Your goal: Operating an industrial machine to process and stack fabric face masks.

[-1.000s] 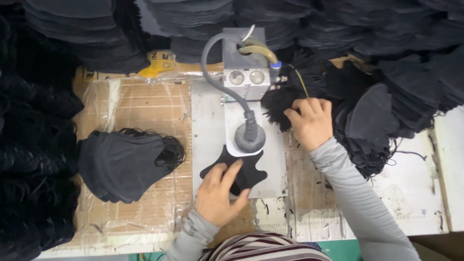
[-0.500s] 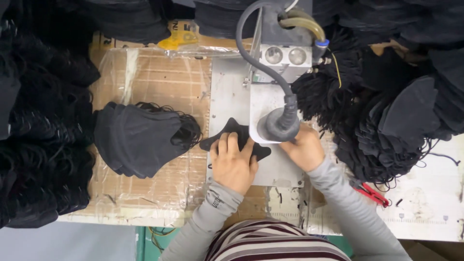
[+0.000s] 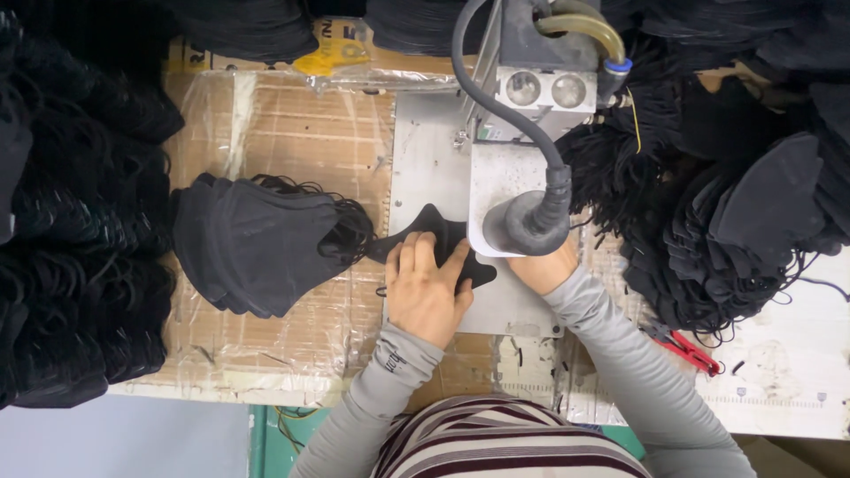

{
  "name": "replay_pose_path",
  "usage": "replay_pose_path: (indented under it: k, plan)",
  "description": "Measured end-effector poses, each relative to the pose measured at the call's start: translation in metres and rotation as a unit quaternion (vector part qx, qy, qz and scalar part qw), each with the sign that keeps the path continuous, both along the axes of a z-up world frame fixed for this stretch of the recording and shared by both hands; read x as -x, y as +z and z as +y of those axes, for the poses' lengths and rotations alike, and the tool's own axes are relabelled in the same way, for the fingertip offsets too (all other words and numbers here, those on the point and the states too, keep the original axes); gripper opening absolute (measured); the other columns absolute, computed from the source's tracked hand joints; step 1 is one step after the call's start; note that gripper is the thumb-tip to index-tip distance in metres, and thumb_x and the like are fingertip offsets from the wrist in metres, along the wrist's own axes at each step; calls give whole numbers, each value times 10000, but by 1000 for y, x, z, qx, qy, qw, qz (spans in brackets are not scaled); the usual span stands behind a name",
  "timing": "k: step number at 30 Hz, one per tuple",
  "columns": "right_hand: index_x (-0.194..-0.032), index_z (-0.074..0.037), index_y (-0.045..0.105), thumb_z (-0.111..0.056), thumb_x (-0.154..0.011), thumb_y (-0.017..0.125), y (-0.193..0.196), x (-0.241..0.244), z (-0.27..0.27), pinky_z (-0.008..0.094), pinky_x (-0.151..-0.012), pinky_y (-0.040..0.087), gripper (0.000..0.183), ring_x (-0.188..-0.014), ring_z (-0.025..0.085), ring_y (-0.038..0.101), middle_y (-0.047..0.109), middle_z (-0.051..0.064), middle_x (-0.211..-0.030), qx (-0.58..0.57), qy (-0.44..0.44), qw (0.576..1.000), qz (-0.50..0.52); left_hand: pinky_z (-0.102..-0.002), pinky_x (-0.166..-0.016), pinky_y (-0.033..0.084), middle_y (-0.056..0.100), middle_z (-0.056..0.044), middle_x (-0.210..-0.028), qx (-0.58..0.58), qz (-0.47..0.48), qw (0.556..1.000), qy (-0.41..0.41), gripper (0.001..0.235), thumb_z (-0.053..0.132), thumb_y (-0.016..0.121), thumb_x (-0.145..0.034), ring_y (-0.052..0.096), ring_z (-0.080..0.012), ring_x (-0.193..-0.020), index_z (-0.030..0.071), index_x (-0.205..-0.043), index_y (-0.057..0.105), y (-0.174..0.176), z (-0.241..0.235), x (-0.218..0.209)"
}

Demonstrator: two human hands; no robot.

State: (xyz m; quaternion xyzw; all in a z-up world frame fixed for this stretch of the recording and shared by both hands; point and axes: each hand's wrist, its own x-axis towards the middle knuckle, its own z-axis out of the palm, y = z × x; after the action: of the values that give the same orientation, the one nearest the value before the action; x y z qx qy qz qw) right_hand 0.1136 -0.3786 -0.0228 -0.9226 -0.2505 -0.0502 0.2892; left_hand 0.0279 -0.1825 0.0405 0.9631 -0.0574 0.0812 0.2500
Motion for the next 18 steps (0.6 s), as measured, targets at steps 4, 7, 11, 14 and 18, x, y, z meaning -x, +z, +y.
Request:
replay_pose_path:
  k: [4, 7, 11, 14, 18]
  plan:
    - [-1010, -62, 699, -93, -790, 774, -1, 1, -3, 436, -779, 525, 234, -919, 360, 665, 695, 153, -983, 9, -1, 1000, -19, -527, -1087, 361, 541, -186, -1231, 1, 0, 1000, -1, 556, 248, 803, -723, 495, -376, -1247, 118, -1257, 718, -1, 1, -1]
    - [-1006, -67, 705, -86, -781, 787, 0, 1, -4, 430, -775, 525, 240, -916, 356, 664, 701, 153, -985, 15, 0, 999, -32, -526, -1087, 363, 540, -182, -1229, 0, -1, 1000, -5, 558, 251, 811, -719, 494, -374, -1249, 122, -1254, 720, -2, 2, 0]
    - [-1098, -49, 723, -93, -835, 796, 28, 24, -34, 308, -794, 551, 276, -917, 195, 732, 759, 98, -968, -185, -36, 958, 214, -527, -1079, 364, 540, -182, -1237, -5, -18, 1000, 4, 551, 269, 818, -722, 491, -378, -1246, 135, -1249, 724, -10, 6, -7]
    - [-1123, -16, 757, -44, -885, 762, 47, 41, -55, 314, -871, 543, 239, -976, 172, 677, 741, 106, -1039, -326, 13, 872, 366, -524, -1077, 367, 540, -178, -1243, -7, -25, 999, 23, 542, 279, 821, -737, 489, -377, -1243, 146, -1253, 724, -15, 8, -15]
    - [-1131, 18, 776, -39, -965, 701, 53, 40, -44, 348, -859, 574, 191, -928, 206, 728, 782, 116, -1004, -421, 67, 797, 428, -526, -1078, 367, 540, -172, -1245, -14, -34, 999, 40, 547, 291, 822, -745, 486, -378, -1249, 149, -1263, 720, -20, 6, -27]
